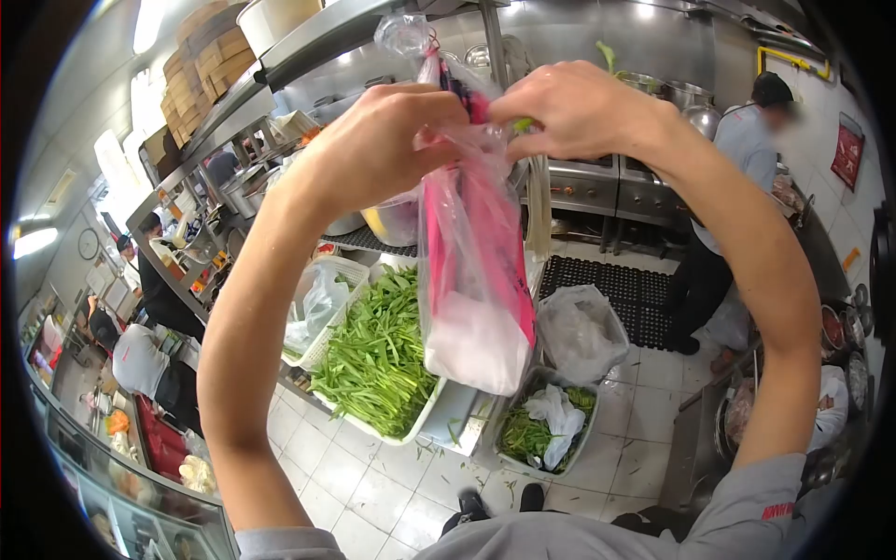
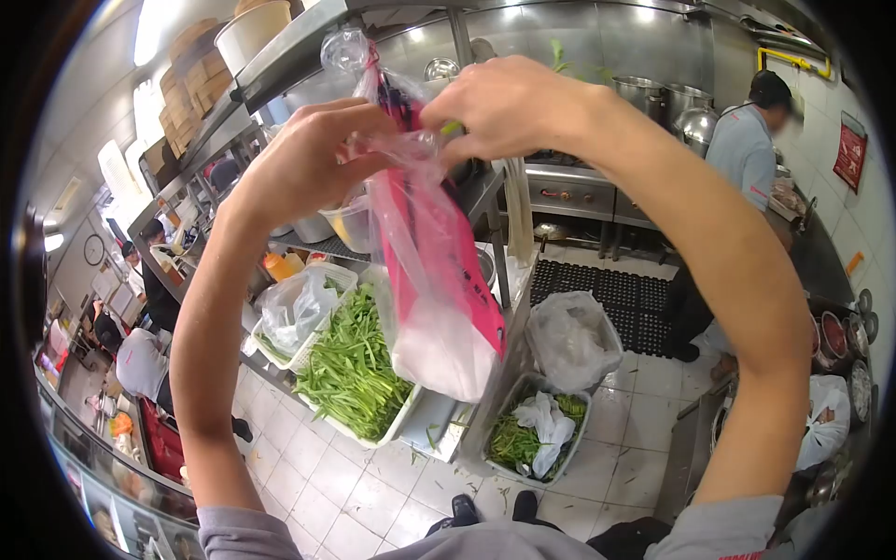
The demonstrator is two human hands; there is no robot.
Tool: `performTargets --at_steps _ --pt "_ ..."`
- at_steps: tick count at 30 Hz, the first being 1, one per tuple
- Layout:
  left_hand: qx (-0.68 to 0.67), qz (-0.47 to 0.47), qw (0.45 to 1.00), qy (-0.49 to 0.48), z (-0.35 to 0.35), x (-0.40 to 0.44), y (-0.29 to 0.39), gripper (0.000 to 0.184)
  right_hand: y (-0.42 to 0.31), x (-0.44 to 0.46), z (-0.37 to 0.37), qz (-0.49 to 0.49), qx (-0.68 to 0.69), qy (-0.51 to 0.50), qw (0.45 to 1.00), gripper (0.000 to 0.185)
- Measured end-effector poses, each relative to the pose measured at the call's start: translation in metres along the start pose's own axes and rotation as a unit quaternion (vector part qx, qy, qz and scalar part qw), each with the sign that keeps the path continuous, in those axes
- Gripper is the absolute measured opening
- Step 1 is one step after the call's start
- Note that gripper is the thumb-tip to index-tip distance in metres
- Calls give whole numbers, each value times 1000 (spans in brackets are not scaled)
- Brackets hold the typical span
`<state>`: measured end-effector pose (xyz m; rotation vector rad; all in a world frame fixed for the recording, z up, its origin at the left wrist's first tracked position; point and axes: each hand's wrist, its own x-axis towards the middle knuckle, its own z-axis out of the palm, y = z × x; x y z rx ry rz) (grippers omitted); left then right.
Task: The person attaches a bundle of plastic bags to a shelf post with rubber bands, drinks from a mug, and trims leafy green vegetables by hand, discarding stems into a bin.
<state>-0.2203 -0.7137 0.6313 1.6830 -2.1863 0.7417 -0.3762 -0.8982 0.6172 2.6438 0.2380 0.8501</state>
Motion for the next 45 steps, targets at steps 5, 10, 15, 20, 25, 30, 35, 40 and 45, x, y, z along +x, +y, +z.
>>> performTargets --at_steps 5,10,15,20,25,30,35,40,45 --pt "67 -77 994 35 -5 -16 -3 31 37 -14 -19 42 -18 14 999 25" --pt "35 -86 993 68 7 -19 2 32 20 -16 -38 148 18 -53 987 26" --pt "-17 -64 993 101 17 -22 2 45 26 -29 -25 148 184 -38 971 33" --pt "-58 -68 962 260 11 -31 20 42 15 -40 -36 217 402 77 886 50" --pt "-199 -76 916 339 12 -83 36 34 9 -74 -47 179 482 217 830 29" --pt "-330 -186 886 268 39 -122 65 25 -22 -88 -25 298 407 240 829 31" --pt "-290 -237 867 329 27 -51 43 16 24 -17 -15 256 121 348 894 38" --pt "60 -117 934 334 7 29 -1 19 30 63 -17 287 147 202 925 28" --pt "243 -60 952 174 -7 44 -13 27 24 70 18 256 201 80 942 37"
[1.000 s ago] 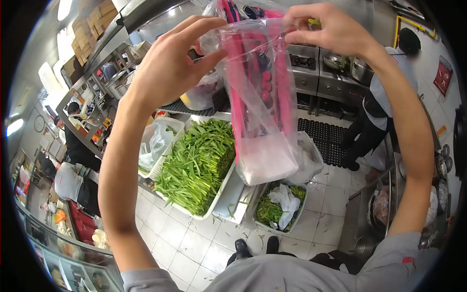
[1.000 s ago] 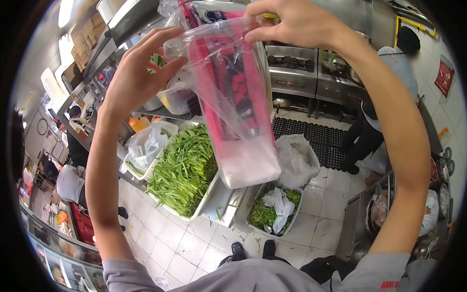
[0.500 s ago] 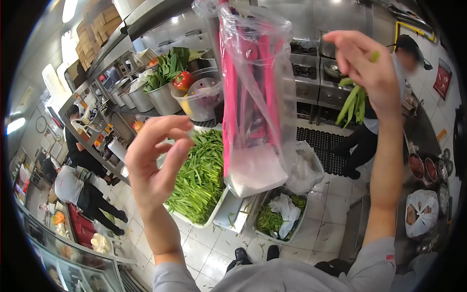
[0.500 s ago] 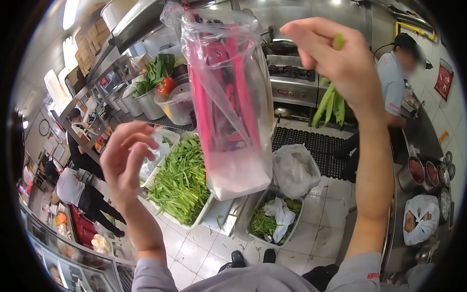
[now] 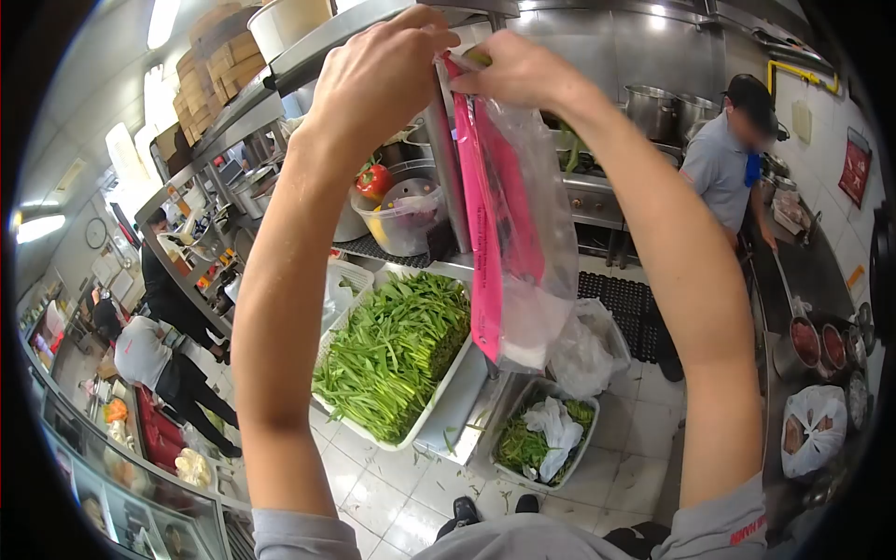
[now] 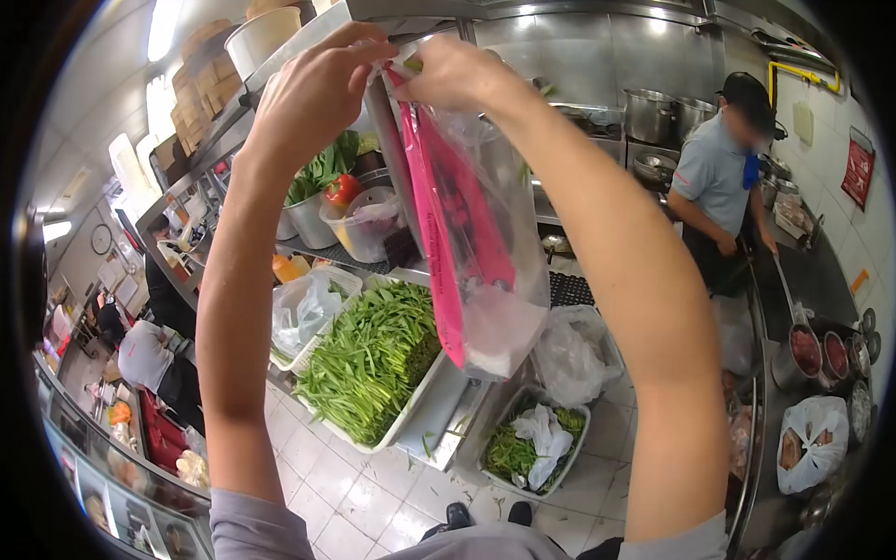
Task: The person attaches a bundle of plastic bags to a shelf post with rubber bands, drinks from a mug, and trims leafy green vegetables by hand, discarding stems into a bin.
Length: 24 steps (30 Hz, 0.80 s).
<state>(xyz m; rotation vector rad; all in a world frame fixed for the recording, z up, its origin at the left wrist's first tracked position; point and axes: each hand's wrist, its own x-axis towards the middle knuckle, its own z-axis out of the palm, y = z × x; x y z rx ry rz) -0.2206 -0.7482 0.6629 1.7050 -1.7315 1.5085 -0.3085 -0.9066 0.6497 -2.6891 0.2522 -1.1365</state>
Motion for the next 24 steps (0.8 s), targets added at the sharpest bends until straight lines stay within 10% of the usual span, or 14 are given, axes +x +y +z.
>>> performTargets --at_steps 14,24 --pt "-72 128 989 -22 11 15 16 19 15 -74 -28 -12 29 68 997 27" --pt "-67 21 997 35 17 -6 -23 21 6 -88 -74 -2 -71 15 997 31"
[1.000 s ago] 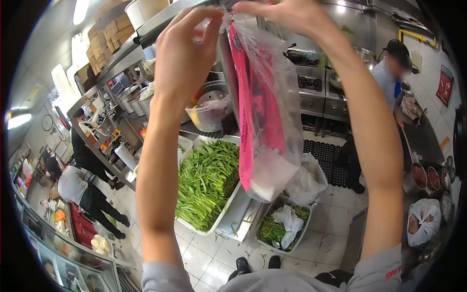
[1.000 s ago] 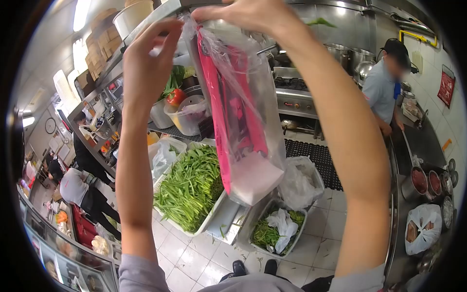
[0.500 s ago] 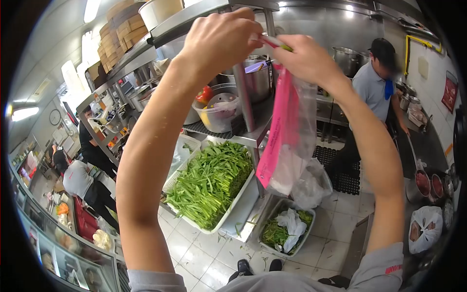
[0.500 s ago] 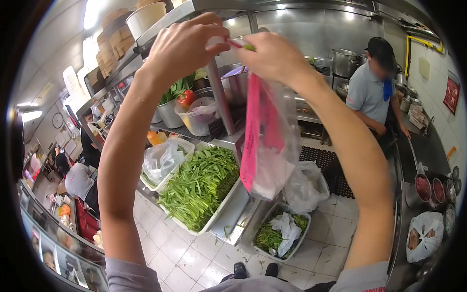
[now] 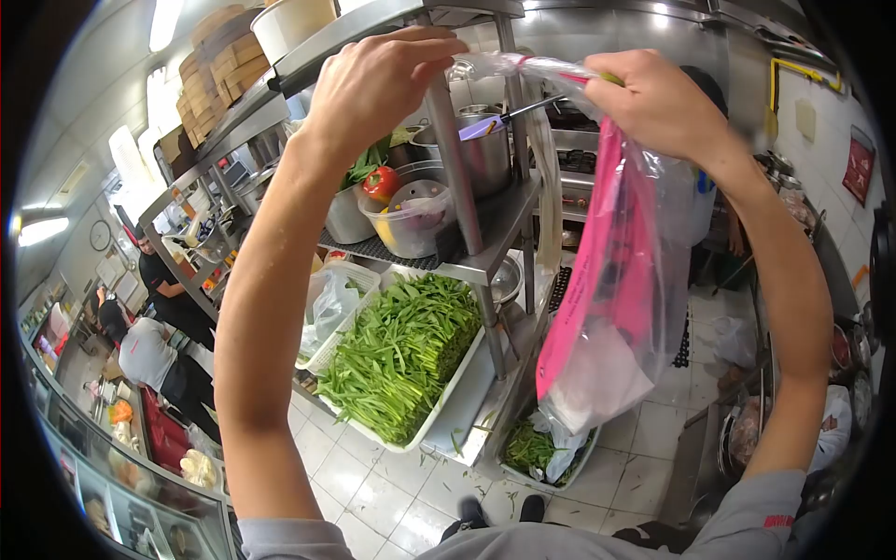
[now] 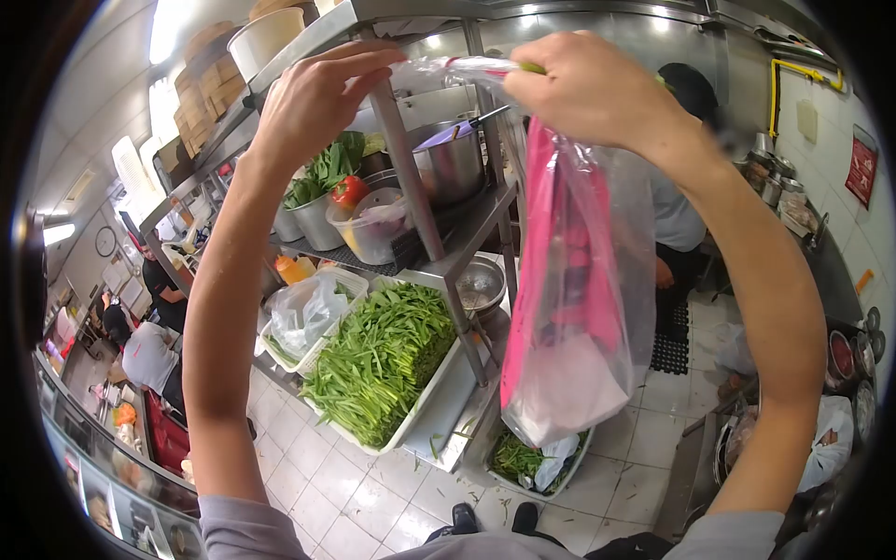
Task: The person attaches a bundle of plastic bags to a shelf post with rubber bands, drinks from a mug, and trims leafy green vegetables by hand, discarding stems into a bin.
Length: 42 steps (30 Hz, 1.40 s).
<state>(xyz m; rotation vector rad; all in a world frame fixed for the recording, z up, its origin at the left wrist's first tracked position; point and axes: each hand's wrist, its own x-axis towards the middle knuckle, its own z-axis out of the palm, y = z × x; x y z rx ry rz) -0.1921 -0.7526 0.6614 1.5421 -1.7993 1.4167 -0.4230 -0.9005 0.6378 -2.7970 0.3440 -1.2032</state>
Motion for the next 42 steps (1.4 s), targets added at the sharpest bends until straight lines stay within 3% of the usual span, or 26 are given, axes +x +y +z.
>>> performTargets --at_steps 3,9,12,15,18,21,27,31,34,36,39,40,42 --pt "-59 8 994 93 2 7 19 21 2 8 0 -56 -43 34 997 30" --pt "-166 -113 980 15 -30 24 41 17 -15 38 38 -92 -68 154 981 19" --pt "-194 -169 966 -11 -32 28 33 16 -27 42 44 -50 -65 150 985 27" --pt "-195 -189 963 -1 -20 28 21 16 -20 51 60 -86 48 164 981 29" --pt "-170 -159 973 4 -10 24 18 17 -18 59 62 21 233 -5 972 32" --pt "-176 -199 963 -37 -12 27 23 17 -15 68 82 33 305 62 950 33" --pt "-174 -207 961 -57 -29 19 30 15 -12 66 99 -100 154 224 957 24" --pt "-150 -274 950 23 -2 4 12 24 -21 51 93 -86 49 249 964 28" --pt "-198 -359 908 89 10 -5 11 25 -20 40 98 -125 17 297 946 30" --pt "-290 -369 869 156 24 -3 14 25 -18 33 96 -142 8 334 932 28" --pt "-376 -376 818 219 36 3 29 24 -23 25 80 -9 195 302 933 22" --pt "-405 -391 795 227 35 2 36 24 -19 31 75 20 289 294 911 19" --pt "-480 -400 741 247 34 2 45 23 -16 37 79 42 330 280 901 19"
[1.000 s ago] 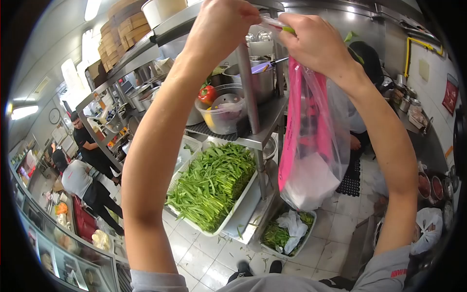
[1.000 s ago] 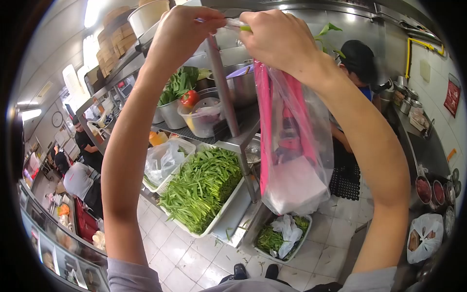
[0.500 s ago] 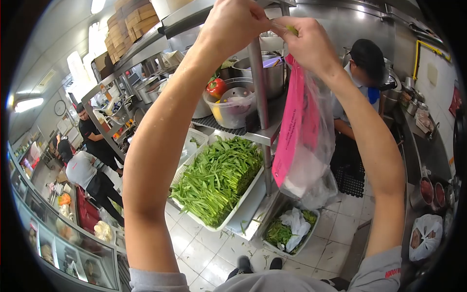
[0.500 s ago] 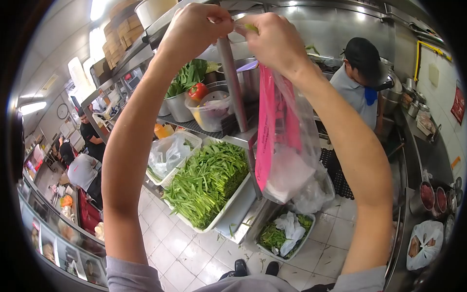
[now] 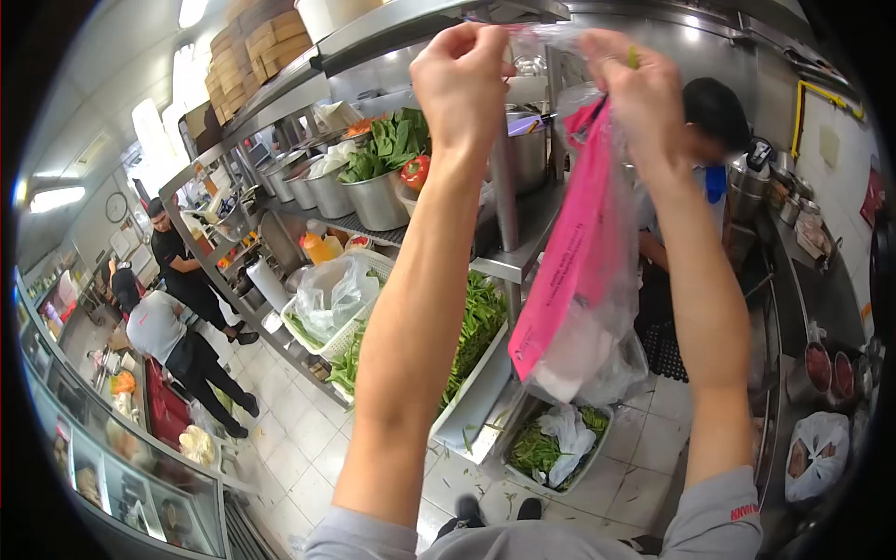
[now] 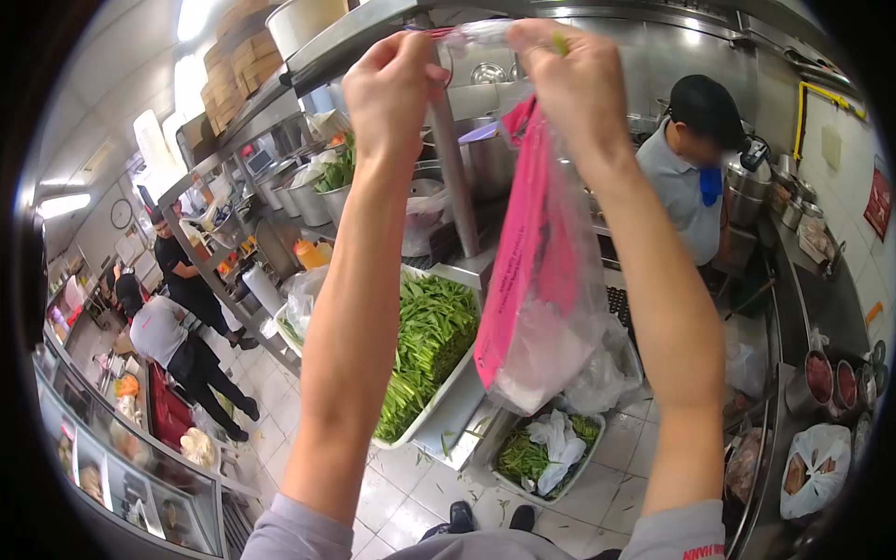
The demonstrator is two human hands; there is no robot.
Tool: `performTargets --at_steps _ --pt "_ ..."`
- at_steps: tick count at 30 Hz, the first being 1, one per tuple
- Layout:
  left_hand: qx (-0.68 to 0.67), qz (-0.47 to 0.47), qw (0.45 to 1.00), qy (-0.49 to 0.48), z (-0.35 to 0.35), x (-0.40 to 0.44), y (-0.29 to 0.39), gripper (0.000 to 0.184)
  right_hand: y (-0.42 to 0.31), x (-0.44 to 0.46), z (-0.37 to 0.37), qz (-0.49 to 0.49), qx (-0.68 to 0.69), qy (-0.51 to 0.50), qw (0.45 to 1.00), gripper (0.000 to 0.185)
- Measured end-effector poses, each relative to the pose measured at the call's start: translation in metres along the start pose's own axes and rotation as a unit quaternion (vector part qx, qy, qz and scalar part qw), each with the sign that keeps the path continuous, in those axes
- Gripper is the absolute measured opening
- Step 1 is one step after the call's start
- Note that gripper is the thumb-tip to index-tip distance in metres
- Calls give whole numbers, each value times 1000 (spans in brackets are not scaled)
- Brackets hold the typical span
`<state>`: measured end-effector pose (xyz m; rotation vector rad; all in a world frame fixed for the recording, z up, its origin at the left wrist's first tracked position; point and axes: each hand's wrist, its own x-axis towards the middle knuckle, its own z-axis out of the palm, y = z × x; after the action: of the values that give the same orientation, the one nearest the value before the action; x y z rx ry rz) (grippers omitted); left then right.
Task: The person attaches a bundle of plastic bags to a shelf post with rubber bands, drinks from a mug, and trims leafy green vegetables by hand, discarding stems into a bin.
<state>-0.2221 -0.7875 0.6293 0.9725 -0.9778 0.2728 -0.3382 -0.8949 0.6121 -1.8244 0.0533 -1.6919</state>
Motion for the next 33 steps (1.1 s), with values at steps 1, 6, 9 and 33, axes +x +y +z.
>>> performTargets --at_steps 1,6,9,33 --pt "-56 -14 998 -2 0 -2 2 22 4 0 4 17 16 -1 1000 19" --pt "-250 -142 956 -65 -3 -13 14 18 30 1 15 -87 -84 72 990 23" --pt "-312 -202 919 -129 -18 -13 4 15 20 9 11 -68 -114 47 990 20" --pt "-103 12 978 -179 3 -86 10 43 -22 -37 -67 18 -17 -87 996 26"
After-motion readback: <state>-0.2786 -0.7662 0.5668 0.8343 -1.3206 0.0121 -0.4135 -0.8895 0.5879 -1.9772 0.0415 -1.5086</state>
